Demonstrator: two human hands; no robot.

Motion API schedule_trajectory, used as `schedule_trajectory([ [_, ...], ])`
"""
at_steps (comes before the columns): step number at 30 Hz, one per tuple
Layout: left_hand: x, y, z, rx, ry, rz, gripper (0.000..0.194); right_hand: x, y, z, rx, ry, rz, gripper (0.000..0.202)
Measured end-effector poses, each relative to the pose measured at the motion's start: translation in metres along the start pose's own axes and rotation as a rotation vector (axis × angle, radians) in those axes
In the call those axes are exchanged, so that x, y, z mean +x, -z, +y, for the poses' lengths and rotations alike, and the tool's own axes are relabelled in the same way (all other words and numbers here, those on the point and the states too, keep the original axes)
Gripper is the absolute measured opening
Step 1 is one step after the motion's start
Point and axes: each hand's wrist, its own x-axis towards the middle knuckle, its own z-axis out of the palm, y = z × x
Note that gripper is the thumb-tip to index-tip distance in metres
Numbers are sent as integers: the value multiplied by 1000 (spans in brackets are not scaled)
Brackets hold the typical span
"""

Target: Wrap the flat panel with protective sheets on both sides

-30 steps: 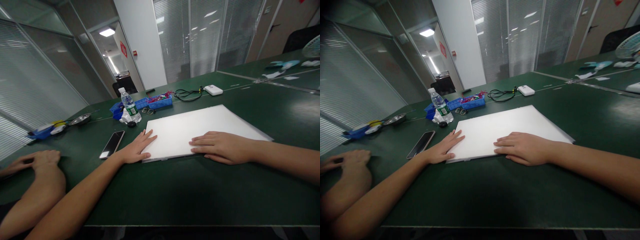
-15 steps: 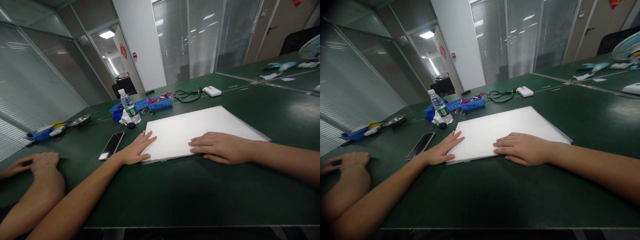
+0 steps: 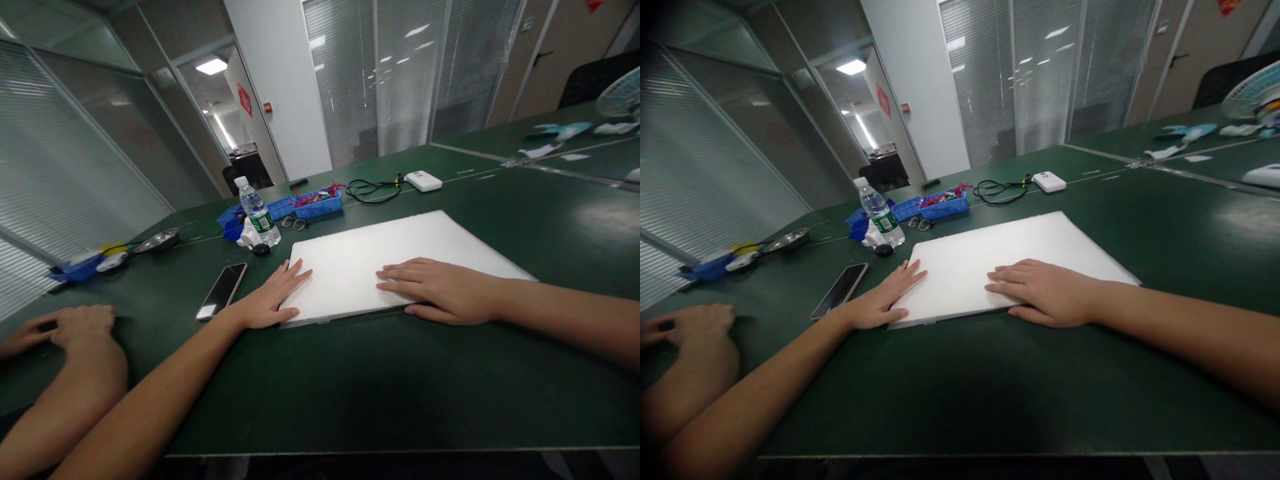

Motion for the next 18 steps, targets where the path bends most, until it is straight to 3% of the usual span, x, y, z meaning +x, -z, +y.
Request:
schedule_trajectory([
  [4, 0, 1, -2, -28, -5, -11, 110, -3, -2, 2, -8, -49, -34, 64],
  [10, 0, 0, -8, -66, -13, -46, 142, -4, -3, 2, 9, -57, -47, 59],
  [18, 0, 3, -3, -44, -1, -56, 136, -4, -5, 4, 46, -61, -29, 59],
])
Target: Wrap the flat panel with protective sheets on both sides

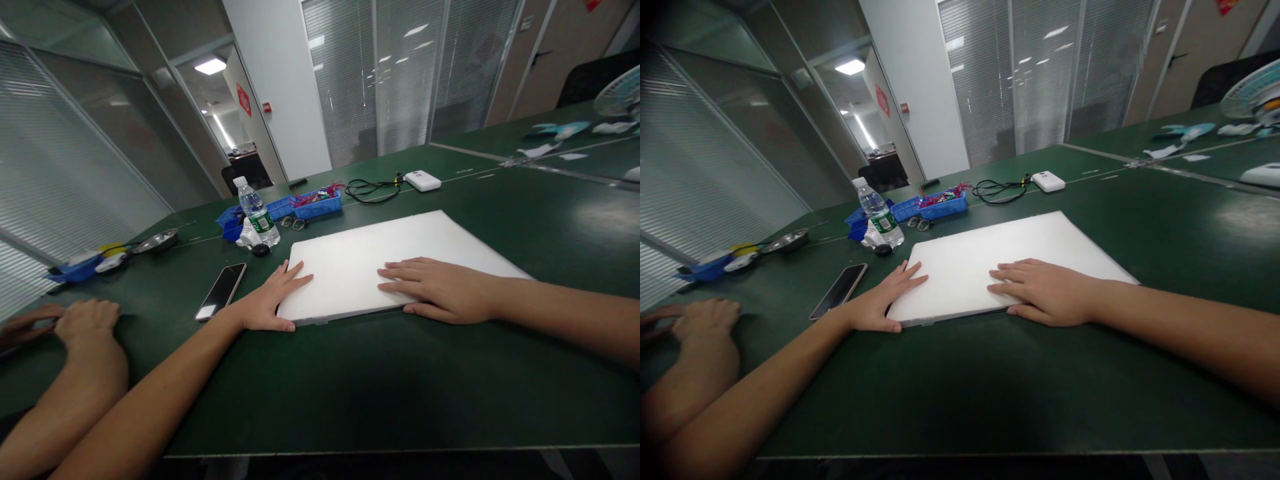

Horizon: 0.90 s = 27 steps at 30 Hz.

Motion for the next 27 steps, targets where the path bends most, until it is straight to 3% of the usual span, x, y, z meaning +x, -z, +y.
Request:
schedule_trajectory([
  [6, 0, -1, -4, -14, -18, 14, 126, 1, 4, -1, 66, -30, -15, 60],
  [14, 2, -4, 3, 38, -118, 28, 135, 3, 5, -2, 66, -57, -59, 60],
  [21, 0, 1, 6, 75, -129, 58, 107, 3, 6, -1, 66, -49, -60, 61],
  [27, -1, 3, 8, 109, -154, 77, 99, 1, 7, 3, 100, -59, -45, 57],
])
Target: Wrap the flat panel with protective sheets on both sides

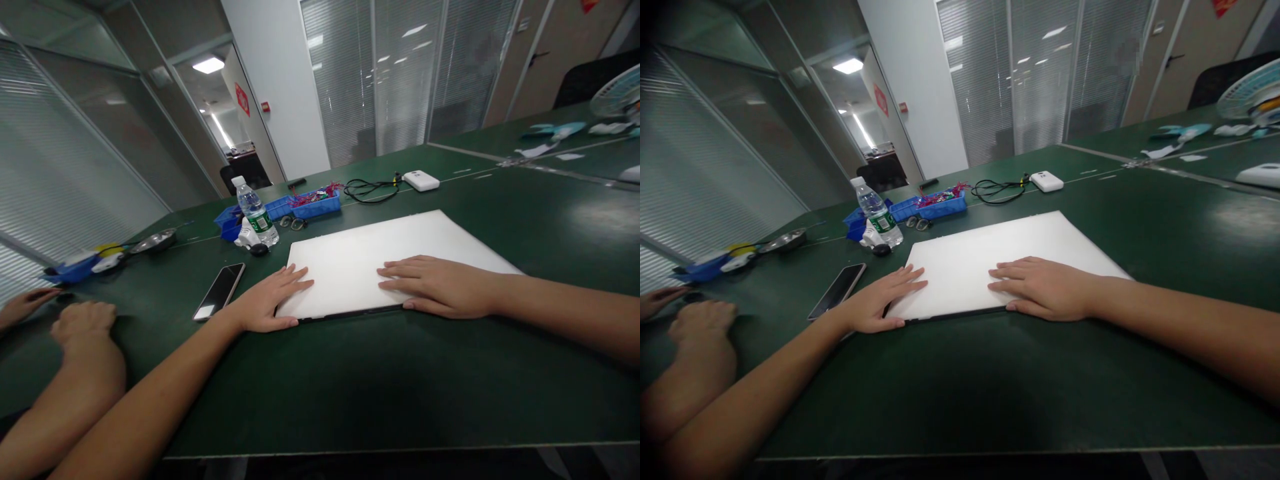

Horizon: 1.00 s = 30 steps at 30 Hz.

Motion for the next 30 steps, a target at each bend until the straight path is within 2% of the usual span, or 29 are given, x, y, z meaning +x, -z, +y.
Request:
schedule_trajectory([
  [5, 0, 1, 0, 3, -9, -1, 96, 0, 1, 1, 13, 11, 7, 57],
  [10, -1, -1, -5, -18, -22, 2, 108, -3, 2, 5, 37, 17, 2, 57],
  [13, -1, -2, -8, -41, -49, 20, 110, -6, 6, 16, 48, -48, 20, 59],
  [15, -1, -3, -9, -39, -51, 37, 107, -10, 12, 28, -10, -204, 51, 63],
  [17, 0, -5, -10, -25, -31, 56, 106, -16, 18, 43, -125, -456, 64, 72],
  [20, -1, -7, -10, -17, 44, 88, 109, -29, 26, 70, -255, -807, 44, 91],
  [22, -1, -9, -11, -26, 116, 105, 111, -39, 29, 88, -269, -952, 24, 99],
  [26, -2, -13, -13, -38, 247, 92, 112, -56, 22, 120, -256, -1112, 23, 89],
  [30, 1, -16, -16, -21, 285, 30, 103, -60, 9, 139, -204, -1091, 55, 75],
])
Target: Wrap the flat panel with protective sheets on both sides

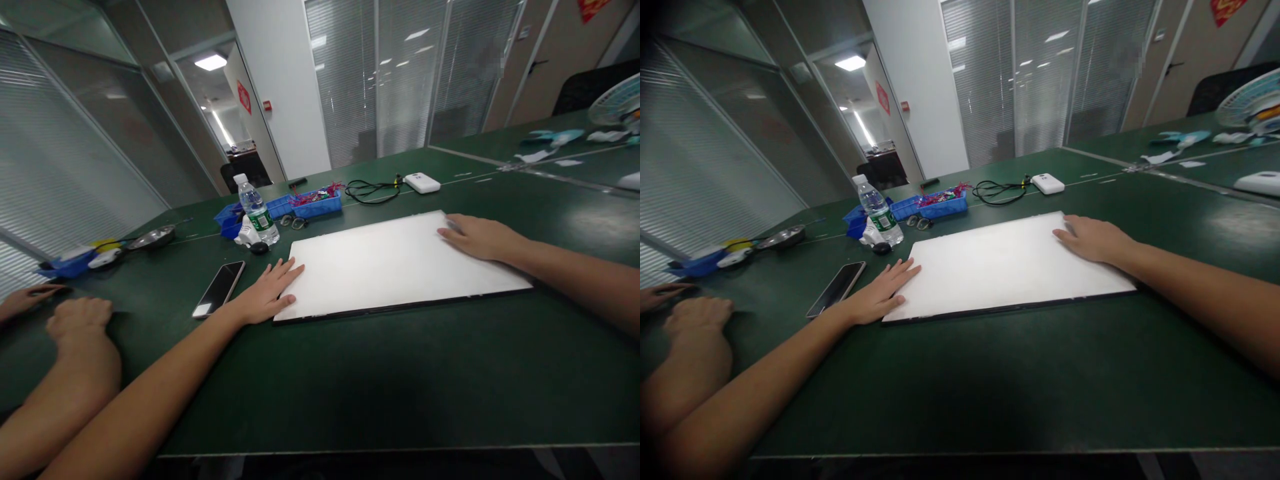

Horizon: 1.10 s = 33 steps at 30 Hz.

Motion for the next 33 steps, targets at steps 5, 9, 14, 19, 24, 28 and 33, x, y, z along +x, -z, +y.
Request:
schedule_trajectory([
  [5, 1, 1, 1, 16, 10, -21, 96, 5, -10, 3, 29, 77, -7, 61],
  [9, 1, 3, 4, 4, 19, -20, 97, 6, -10, 3, 18, 102, -10, 55],
  [14, 1, 4, 7, -2, 25, -16, 97, 6, -11, 5, 24, 110, -13, 54],
  [19, 1, 5, 8, -3, 27, -23, 97, 7, -15, 6, 60, 64, 15, 60],
  [24, 1, 4, 5, 17, 27, -12, 90, 12, -23, 7, 110, 23, 41, 66],
  [28, 0, 2, 1, 17, 23, -3, 88, 15, -27, 9, 130, 11, 47, 68],
  [33, 1, -2, -2, 11, 25, -9, 90, 15, -28, 10, 144, 11, 43, 67],
])
